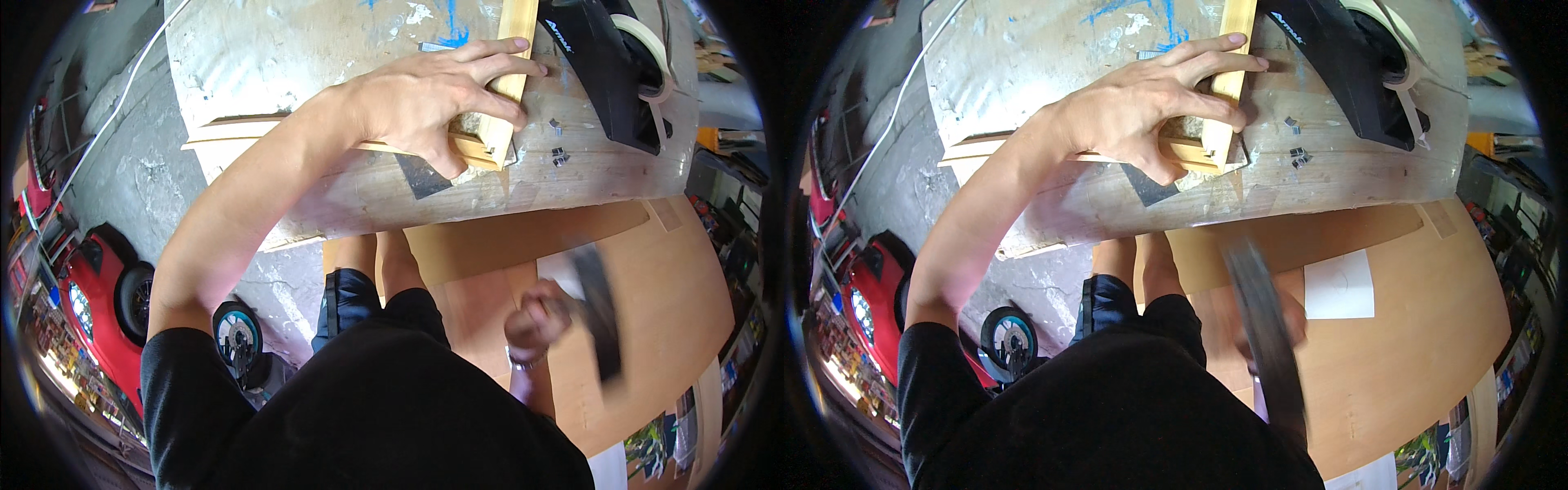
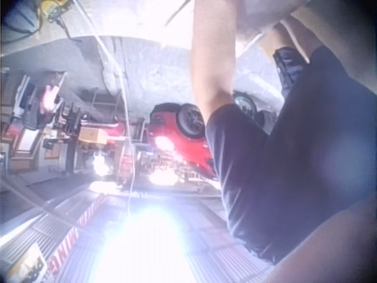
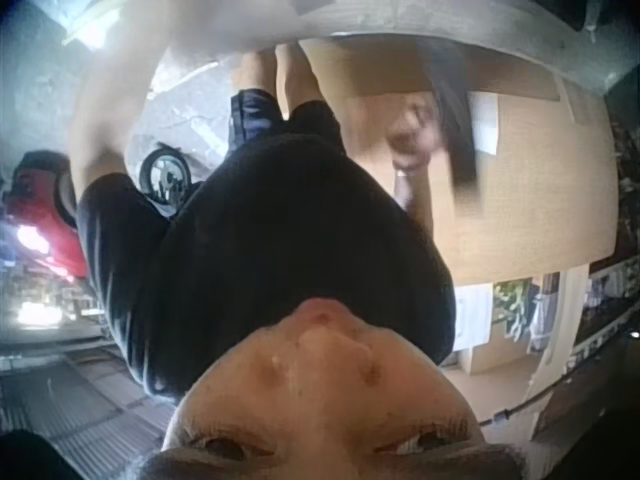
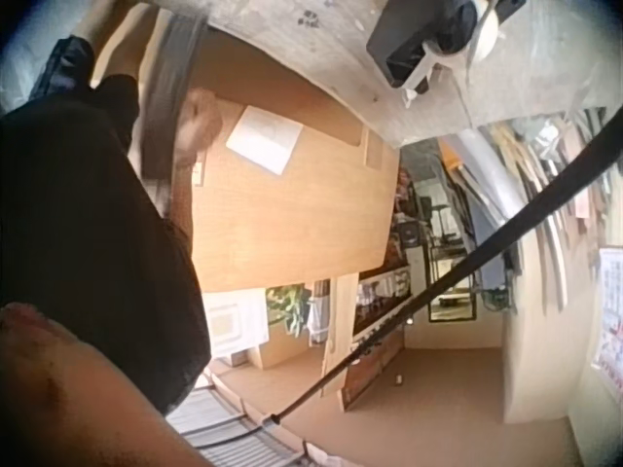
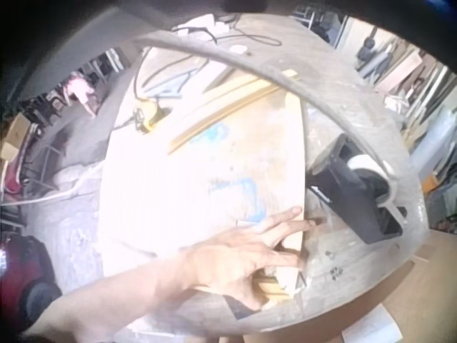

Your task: The person assembles a wooden frame by nailing two pieces of wood together at a corner using a hammer and nails. They then fit the frame into a cardboard box to check alignment and later place it on a workbench.

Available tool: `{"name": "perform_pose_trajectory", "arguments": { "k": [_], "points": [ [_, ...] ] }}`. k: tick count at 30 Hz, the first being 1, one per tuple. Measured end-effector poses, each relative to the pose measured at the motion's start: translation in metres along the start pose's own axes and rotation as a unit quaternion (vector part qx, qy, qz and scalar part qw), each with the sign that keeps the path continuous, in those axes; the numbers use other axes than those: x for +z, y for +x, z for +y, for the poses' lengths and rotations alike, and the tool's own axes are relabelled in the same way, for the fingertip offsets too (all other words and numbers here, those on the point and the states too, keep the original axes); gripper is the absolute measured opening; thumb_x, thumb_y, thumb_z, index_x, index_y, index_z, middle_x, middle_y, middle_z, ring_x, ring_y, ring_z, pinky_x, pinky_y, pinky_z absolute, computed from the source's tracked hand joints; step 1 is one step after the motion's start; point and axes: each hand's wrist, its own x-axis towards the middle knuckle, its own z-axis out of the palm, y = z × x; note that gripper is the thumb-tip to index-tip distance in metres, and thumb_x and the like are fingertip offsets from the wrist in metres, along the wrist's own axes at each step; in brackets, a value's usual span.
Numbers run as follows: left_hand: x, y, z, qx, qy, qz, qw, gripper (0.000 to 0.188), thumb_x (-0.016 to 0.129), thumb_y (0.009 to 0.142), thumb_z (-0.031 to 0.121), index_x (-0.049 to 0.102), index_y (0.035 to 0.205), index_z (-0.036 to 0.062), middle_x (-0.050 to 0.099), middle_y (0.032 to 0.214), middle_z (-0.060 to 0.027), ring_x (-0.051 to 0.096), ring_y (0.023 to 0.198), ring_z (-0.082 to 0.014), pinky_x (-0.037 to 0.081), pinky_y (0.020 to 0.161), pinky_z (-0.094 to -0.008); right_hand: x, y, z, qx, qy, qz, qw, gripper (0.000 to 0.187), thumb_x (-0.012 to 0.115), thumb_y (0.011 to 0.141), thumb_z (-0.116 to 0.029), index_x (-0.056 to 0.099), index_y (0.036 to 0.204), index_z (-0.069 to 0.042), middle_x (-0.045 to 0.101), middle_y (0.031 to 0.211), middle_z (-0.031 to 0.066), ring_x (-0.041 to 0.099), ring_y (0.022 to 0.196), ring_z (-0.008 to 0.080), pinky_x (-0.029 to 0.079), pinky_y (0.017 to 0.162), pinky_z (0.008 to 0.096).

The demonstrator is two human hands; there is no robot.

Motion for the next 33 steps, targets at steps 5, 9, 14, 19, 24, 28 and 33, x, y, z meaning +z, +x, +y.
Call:
{"name": "perform_pose_trajectory", "arguments": {
  "k": [5, 9, 14, 19, 24, 28, 33],
  "points": [
    [-0.001, 0.001, -0.002, 0.012, 0.021, 0.007, 1.0, 0.084, 0.085, 0.044, 0.017, 0.069, 0.127, 0.0227, 0.036, 0.164, -0.0039, 0.029, 0.152, -0.0353, 0.035, 0.124, -0.0503, -0.007, 0.03, -0.025, 0.101, 0.02, -0.053, 0.993, 0.033, 0.054, 0.106, -0.029, 0.06, 0.089, -0.001, 0.056, 0.059, 0.012, 0.054, 0.044, 0.032, 0.038, 0.043, 0.0355],
    [0.001, 0.0, 0.0, 0.011, 0.013, 0.004, 1.0, 0.08, 0.084, 0.047, 0.017, 0.069, 0.125, 0.0211, 0.037, 0.163, -0.0051, 0.027, 0.153, -0.0353, 0.035, 0.124, -0.0498, 0.001, -0.001, -0.004, 0.037, -0.061, -0.032, 0.997, 0.031, 0.057, 0.106, -0.026, 0.058, 0.086, -0.003, 0.055, 0.059, 0.01, 0.053, 0.046, 0.0272, 0.04, 0.044, 0.0365],
    [0.003, -0.001, -0.001, 0.012, -0.008, 0.005, 1.0, 0.079, 0.084, 0.047, 0.017, 0.069, 0.124, 0.0205, 0.035, 0.164, -0.0061, 0.025, 0.154, -0.0362, 0.033, 0.125, -0.0501, -0.003, 0.027, -0.022, 0.116, 0.024, -0.068, 0.991, 0.034, 0.053, 0.108, -0.029, 0.059, 0.089, -0.001, 0.055, 0.06, 0.0134, 0.054, 0.047, 0.0315, 0.041, 0.045, 0.0378],
    [0.001, 0.0, -0.002, 0.016, 0.004, -0.007, 1.0, 0.078, 0.084, 0.047, 0.017, 0.069, 0.123, 0.0203, 0.034, 0.165, -0.0071, 0.023, 0.155, -0.037, 0.031, 0.126, -0.0514, 0.005, 0.014, -0.011, 0.075, -0.034, -0.072, 0.994, 0.039, 0.051, 0.108, -0.033, 0.06, 0.093, 0.003, 0.056, 0.06, 0.0121, 0.057, 0.047, 0.0257, 0.043, 0.046, 0.0355],
    [0.003, 0.0, -0.002, 0.012, -0.011, -0.001, 1.0, 0.078, 0.085, 0.046, 0.017, 0.069, 0.123, 0.0212, 0.035, 0.164, -0.0081, 0.023, 0.154, -0.0382, 0.03, 0.125, -0.0536, -0.002, 0.031, -0.022, 0.069, 0.039, -0.011, 0.997, 0.035, 0.056, 0.107, -0.029, 0.059, 0.095, 0.003, 0.054, 0.061, 0.0148, 0.054, 0.047, 0.0309, 0.041, 0.045, 0.0376],
    [0.003, 0.002, -0.006, 0.034, -0.006, 0.007, 0.999, 0.078, 0.085, 0.047, 0.018, 0.069, 0.123, 0.0213, 0.036, 0.164, -0.0078, 0.024, 0.154, -0.0378, 0.03, 0.125, -0.0529, 0.008, 0.008, -0.006, 0.161, -0.033, -0.185, 0.969, 0.033, 0.055, 0.107, -0.027, 0.057, 0.091, 0.001, 0.051, 0.058, 0.0128, 0.051, 0.044, 0.0267, 0.039, 0.045, 0.0361],
    [0.002, -0.002, -0.002, 0.015, -0.003, 0.002, 1.0, 0.079, 0.085, 0.047, 0.019, 0.069, 0.124, 0.0204, 0.035, 0.164, -0.0075, 0.024, 0.154, -0.0375, 0.03, 0.126, -0.0523, -0.005, 0.022, -0.023, 0.099, 0.055, -0.048, 0.992, 0.019, 0.062, 0.103, -0.017, 0.059, 0.095, -0.001, 0.057, 0.064, 0.0176, 0.06, 0.053, 0.0364, 0.045, 0.048, 0.0433]
  ]
}}
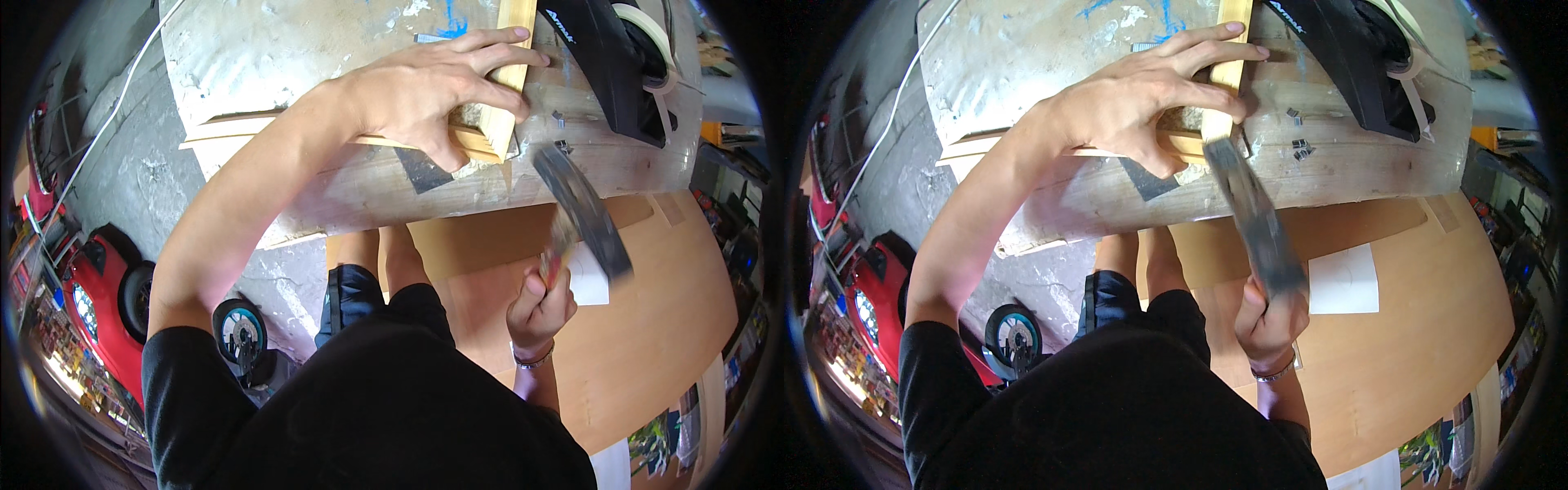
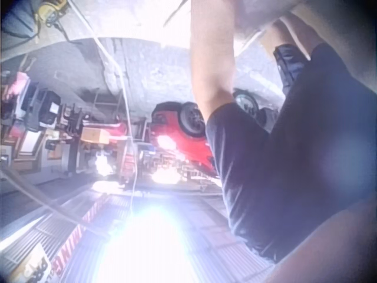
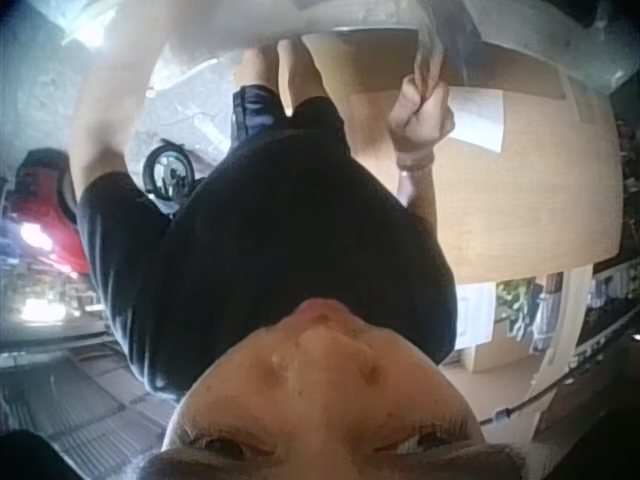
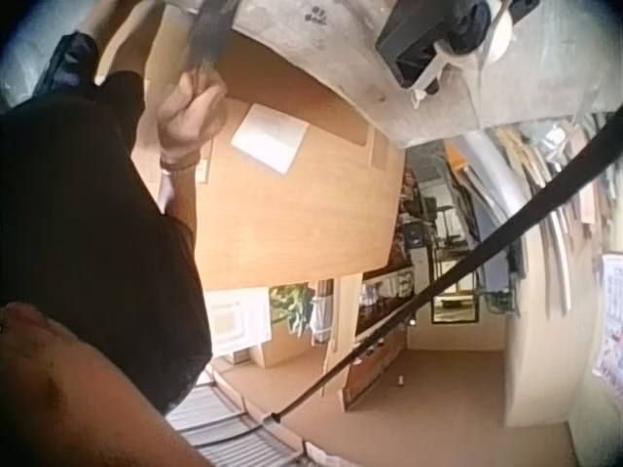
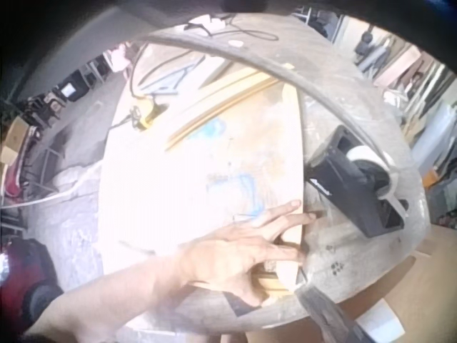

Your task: The person assembles a wooden frame by nailing two pieces of wood together at a corner using a hammer and nails. They then fit the frame into a cardboard box to check alignment and later place it on a workbench.

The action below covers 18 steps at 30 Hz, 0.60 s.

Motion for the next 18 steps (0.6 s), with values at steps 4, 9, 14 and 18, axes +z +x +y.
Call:
{"name": "perform_pose_trajectory", "arguments": {
  "k": [4, 9, 14, 18],
  "points": [
    [-0.002, 0.004, 0.0, -0.003, 0.015, -0.015, 1.0, 0.083, 0.084, 0.047, 0.019, 0.067, 0.128, 0.022, 0.033, 0.165, -0.0073, 0.024, 0.154, -0.0366, 0.032, 0.125, -0.0521, 0.004, -0.009, 0.017, 0.139, -0.074, -0.165, 0.974, 0.02, 0.063, 0.102, -0.018, 0.063, 0.096, 0.0, 0.065, 0.07, 0.0142, 0.067, 0.058, 0.0306, 0.05, 0.053, 0.0368],
    [-0.006, 0.007, 0.007, -0.009, 0.032, -0.018, 0.999, 0.087, 0.084, 0.052, 0.017, 0.064, 0.136, 0.0251, 0.032, 0.167, -0.0058, 0.03, 0.153, -0.0347, 0.033, 0.125, -0.0527, -0.003, -0.024, 0.02, 0.158, 0.053, 0.041, 0.985, 0.033, 0.06, 0.105, -0.029, 0.06, 0.099, 0.003, 0.061, 0.065, 0.0087, 0.06, 0.053, 0.023, 0.047, 0.052, 0.0359],
    [-0.01, -0.011, 0.05, -0.058, 0.182, -0.023, 0.981, 0.072, 0.08, 0.071, 0.019, 0.063, 0.141, 0.0262, 0.041, 0.163, -0.0033, 0.042, 0.148, -0.0296, 0.037, 0.123, -0.0488, 0.01, -0.028, 0.068, 0.225, -0.008, 0.185, 0.957, 0.031, 0.06, 0.106, -0.026, 0.063, 0.105, 0.004, 0.066, 0.079, 0.007, 0.059, 0.067, 0.0148, 0.049, 0.062, 0.029],
    [0.013, -0.032, 0.06, -0.041, 0.255, 0.022, 0.966, 0.045, 0.068, 0.078, 0.02, 0.074, 0.123, 0.023, 0.059, 0.142, -0.0013, 0.06, 0.122, -0.02, 0.05, 0.102, -0.0368, 0.003, -0.03, 0.108, 0.242, -0.074, 0.164, 0.953, 0.023, 0.061, 0.105, -0.018, 0.064, 0.116, 0.003, 0.069, 0.092, 0.0107, 0.063, 0.078, 0.0177, 0.052, 0.071, 0.0301]
  ]
}}
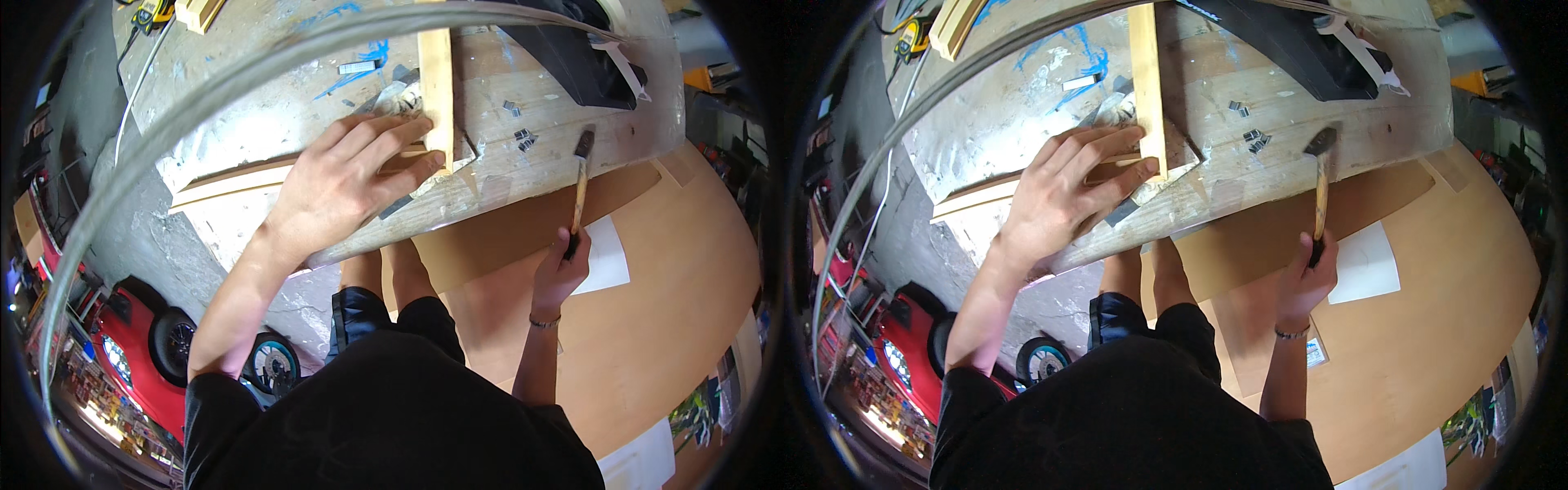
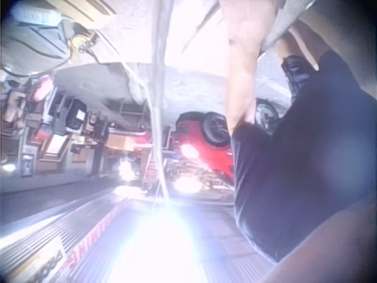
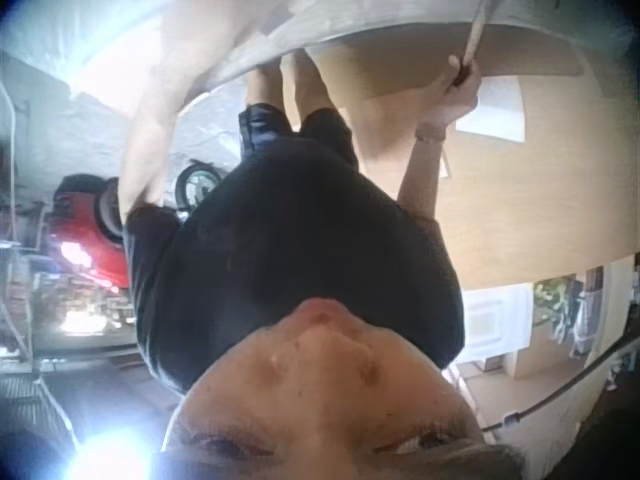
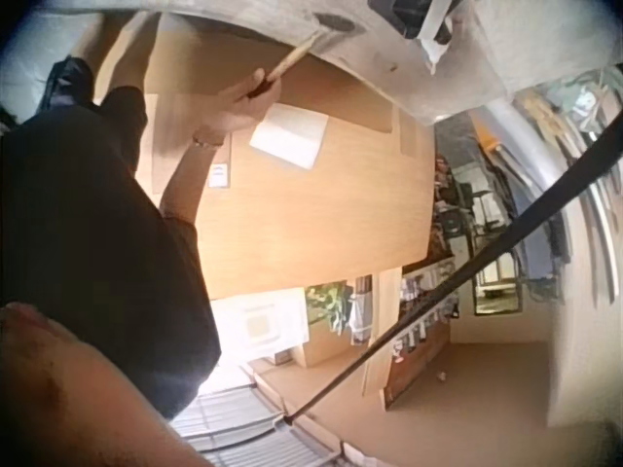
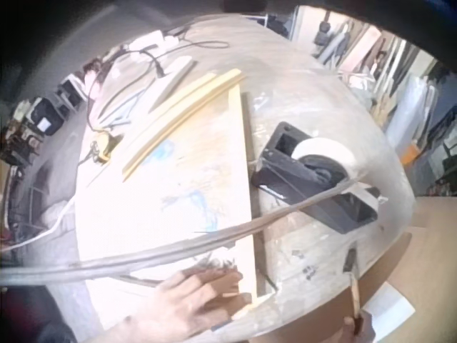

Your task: The person assembles a wooden frame by nailing two pieces of wood together at a corner using a hammer and nails. They then fit the frame into a cardboard box to check alignment and later place it on a workbench.

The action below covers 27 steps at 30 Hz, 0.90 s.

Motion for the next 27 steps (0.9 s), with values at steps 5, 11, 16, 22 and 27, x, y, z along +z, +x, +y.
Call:
{"name": "perform_pose_trajectory", "arguments": {
  "k": [5, 11, 16, 22, 27],
  "points": [
    [-0.004, 0.005, -0.001, 0.001, -0.006, -0.006, 1.0, 0.045, 0.066, 0.078, 0.019, 0.075, 0.123, 0.0228, 0.063, 0.131, -0.0003, 0.063, 0.107, -0.0185, 0.051, 0.088, -0.0326, 0.019, 0.034, 0.01, -0.088, -0.029, 0.047, 0.995, 0.025, 0.066, 0.102, -0.018, 0.064, 0.119, -0.001, 0.071, 0.1, 0.0152, 0.07, 0.081, 0.0296, 0.055, 0.07, 0.0401],
    [0.003, -0.007, 0.004, -0.016, -0.005, 0.012, 1.0, 0.047, 0.071, 0.076, 0.018, 0.076, 0.123, 0.0217, 0.07, 0.117, -0.0014, 0.064, 0.089, -0.0196, 0.053, 0.076, -0.032, 0.025, 0.05, 0.004, -0.123, -0.074, 0.006, 0.99, 0.029, 0.067, 0.1, -0.016, 0.062, 0.125, -0.002, 0.066, 0.109, 0.0163, 0.068, 0.093, 0.035, 0.054, 0.076, 0.0435],
    [0.006, -0.006, 0.012, -0.012, 0.056, 0.023, 0.998, 0.048, 0.073, 0.075, 0.019, 0.076, 0.123, 0.0207, 0.07, 0.115, -0.003, 0.063, 0.084, -0.0188, 0.05, 0.071, -0.0327, 0.01, 0.057, -0.026, -0.156, -0.167, 0.029, 0.973, 0.028, 0.067, 0.099, -0.014, 0.063, 0.124, -0.003, 0.065, 0.108, 0.0154, 0.063, 0.106, 0.0326, 0.05, 0.089, 0.0437],
    [0.012, -0.013, 0.017, -0.043, 0.031, 0.045, 0.998, 0.044, 0.078, 0.073, 0.015, 0.074, 0.116, 0.0167, 0.071, 0.115, -0.0035, 0.065, 0.086, -0.0197, 0.049, 0.07, -0.034, 0.031, 0.093, -0.087, -0.294, -0.069, -0.037, 0.953, 0.022, 0.072, 0.093, -0.015, 0.069, 0.114, -0.007, 0.064, 0.11, 0.0076, 0.06, 0.108, 0.0293, 0.045, 0.093, 0.0443],
    [0.006, -0.015, 0.019, -0.047, 0.027, 0.128, 0.99, 0.04, 0.081, 0.072, 0.01, 0.072, 0.112, 0.0133, 0.073, 0.113, -0.0058, 0.068, 0.087, -0.0212, 0.048, 0.07, -0.0327, 0.066, 0.112, -0.119, -0.336, -0.104, -0.076, 0.933, 0.015, 0.072, 0.09, -0.013, 0.067, 0.104, -0.008, 0.063, 0.103, 0.0063, 0.059, 0.1, 0.0276, 0.044, 0.09, 0.0425]
  ]
}}
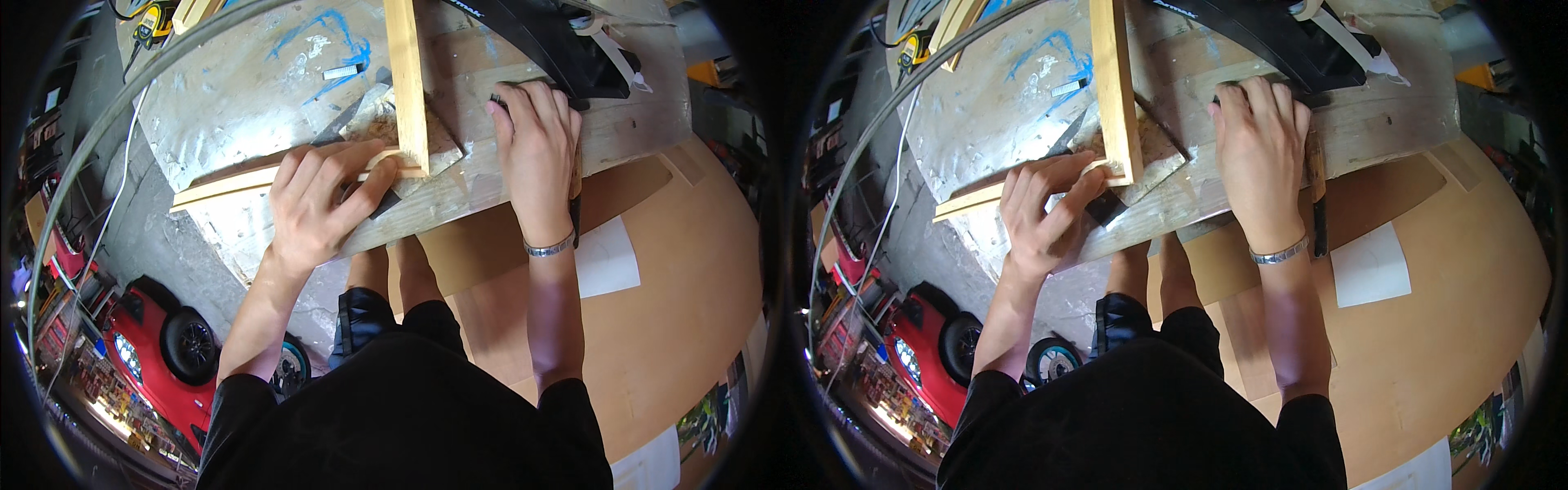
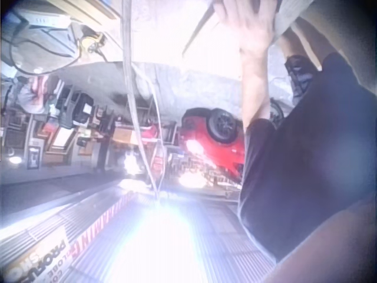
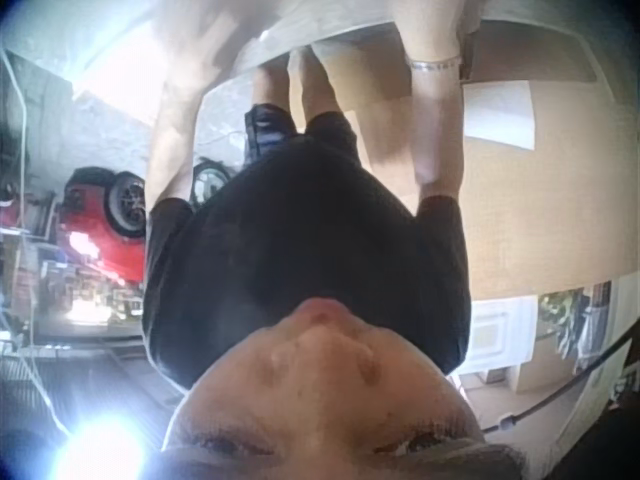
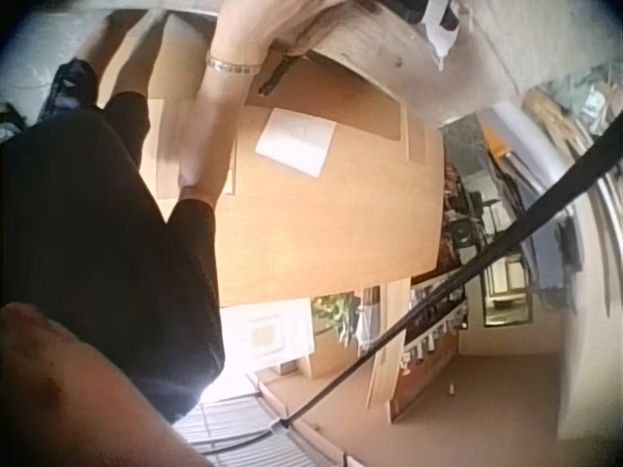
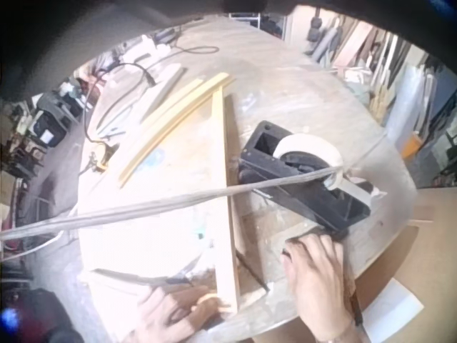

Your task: The person assembles a wooden frame by nailing two pieces of wood together at a corner using a hammer and nails. They then fit the frame into a cardboard box to check alignment and later place it on a workbench.

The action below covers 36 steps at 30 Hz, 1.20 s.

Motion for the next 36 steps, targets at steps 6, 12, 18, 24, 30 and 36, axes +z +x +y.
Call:
{"name": "perform_pose_trajectory", "arguments": {
  "k": [6, 12, 18, 24, 30, 36],
  "points": [
    [-0.002, -0.007, -0.012, -0.043, 0.009, 0.05, 0.998, 0.037, 0.079, 0.073, 0.001, 0.07, 0.108, 0.0115, 0.074, 0.111, -0.006, 0.068, 0.09, -0.0229, 0.047, 0.073, -0.0363, 0.002, 0.004, -0.008, 0.019, 0.077, 0.014, 0.997, 0.01, 0.07, 0.089, -0.006, 0.065, 0.097, -0.005, 0.064, 0.098, 0.0085, 0.06, 0.094, 0.0289, 0.046, 0.086, 0.0424],
    [-0.002, -0.003, -0.016, -0.089, 0.001, -0.038, 0.995, 0.039, 0.082, 0.078, 0.013, 0.067, 0.114, 0.0116, 0.071, 0.112, -0.0042, 0.065, 0.094, -0.0251, 0.046, 0.083, -0.0369, -0.015, -0.013, -0.023, 0.164, 0.346, 0.064, 0.922, 0.008, 0.066, 0.095, 0.0, 0.067, 0.103, -0.001, 0.069, 0.094, 0.0071, 0.065, 0.083, 0.0163, 0.051, 0.077, 0.0282],
    [-0.006, 0.007, -0.012, -0.133, 0.001, -0.082, 0.988, 0.043, 0.081, 0.079, 0.019, 0.065, 0.117, 0.0082, 0.068, 0.108, -0.0063, 0.064, 0.095, -0.0271, 0.047, 0.085, -0.039, -0.021, -0.042, -0.039, 0.285, 0.49, 0.043, 0.823, 0.006, 0.066, 0.098, -0.001, 0.065, 0.104, -0.001, 0.067, 0.091, 0.0055, 0.062, 0.082, 0.0074, 0.049, 0.075, 0.0237],
    [-0.037, 0.018, -0.008, -0.177, -0.102, -0.054, 0.977, 0.037, 0.081, 0.078, 0.009, 0.066, 0.112, 0.0067, 0.07, 0.099, -0.0077, 0.066, 0.082, -0.0291, 0.05, 0.074, -0.041, -0.016, -0.062, -0.053, 0.078, 0.314, -0.059, 0.944, 0.021, 0.06, 0.099, -0.001, 0.063, 0.12, -0.002, 0.063, 0.089, 0.011, 0.059, 0.073, 0.012, 0.051, 0.073, 0.0286],
    [-0.044, 0.021, -0.006, -0.211, -0.143, -0.088, 0.963, 0.034, 0.084, 0.084, 0.009, 0.067, 0.111, -0.0018, 0.071, 0.1, -0.0124, 0.072, 0.089, -0.0227, 0.059, 0.08, -0.0307, -0.008, -0.053, -0.087, 0.231, 0.754, -0.157, 0.595, 0.035, 0.059, 0.099, 0.001, 0.06, 0.134, 0.0, 0.058, 0.087, 0.0029, 0.053, 0.072, 0.0093, 0.045, 0.065, 0.0264],
    [-0.029, 0.023, 0.0, -0.18, -0.095, -0.07, 0.977, 0.035, 0.084, 0.079, 0.007, 0.069, 0.11, 0.0024, 0.071, 0.093, -0.0114, 0.068, 0.08, -0.0276, 0.052, 0.074, -0.0365, -0.002, -0.065, -0.098, 0.323, 0.866, -0.093, 0.369, 0.038, 0.055, 0.104, -0.008, 0.056, 0.142, -0.001, 0.051, 0.084, -0.001, 0.043, 0.073, 0.0057, 0.036, 0.063, 0.0225]
  ]
}}
